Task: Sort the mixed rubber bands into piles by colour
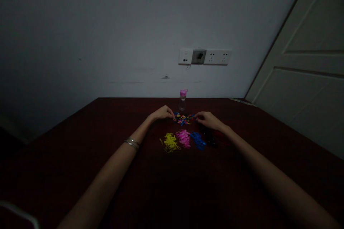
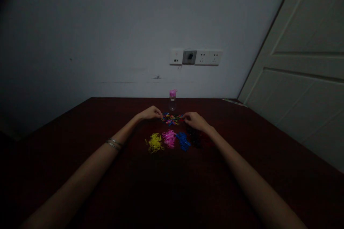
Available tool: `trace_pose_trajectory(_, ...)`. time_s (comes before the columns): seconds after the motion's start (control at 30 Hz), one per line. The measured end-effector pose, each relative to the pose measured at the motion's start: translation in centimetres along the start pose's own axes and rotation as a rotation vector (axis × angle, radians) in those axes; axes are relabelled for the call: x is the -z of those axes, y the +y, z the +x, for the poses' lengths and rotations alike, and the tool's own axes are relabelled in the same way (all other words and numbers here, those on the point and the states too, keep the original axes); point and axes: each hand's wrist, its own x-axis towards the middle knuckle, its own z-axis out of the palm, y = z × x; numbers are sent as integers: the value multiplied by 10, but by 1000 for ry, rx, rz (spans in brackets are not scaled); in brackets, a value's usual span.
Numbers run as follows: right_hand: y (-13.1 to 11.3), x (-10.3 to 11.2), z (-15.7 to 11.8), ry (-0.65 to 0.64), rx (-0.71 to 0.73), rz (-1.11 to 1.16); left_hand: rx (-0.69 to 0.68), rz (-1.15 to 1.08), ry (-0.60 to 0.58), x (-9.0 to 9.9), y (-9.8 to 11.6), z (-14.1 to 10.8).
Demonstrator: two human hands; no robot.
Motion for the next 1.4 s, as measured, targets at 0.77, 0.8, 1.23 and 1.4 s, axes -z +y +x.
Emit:
trace_pose_trajectory(0.77, -2, 2, -2, 17, -7, -1, -54, -31, -382, -22, 54, -9)
trace_pose_trajectory(0.8, -2, 2, -2, 18, -8, -6, -58, -32, -394, -22, 56, -10)
trace_pose_trajectory(1.23, -1, 1, -3, -13, -22, -63, 147, -43, -860, -4, 52, -21)
trace_pose_trajectory(1.4, 0, 1, -3, -31, -36, -71, 108, -62, -883, -3, 49, -22)
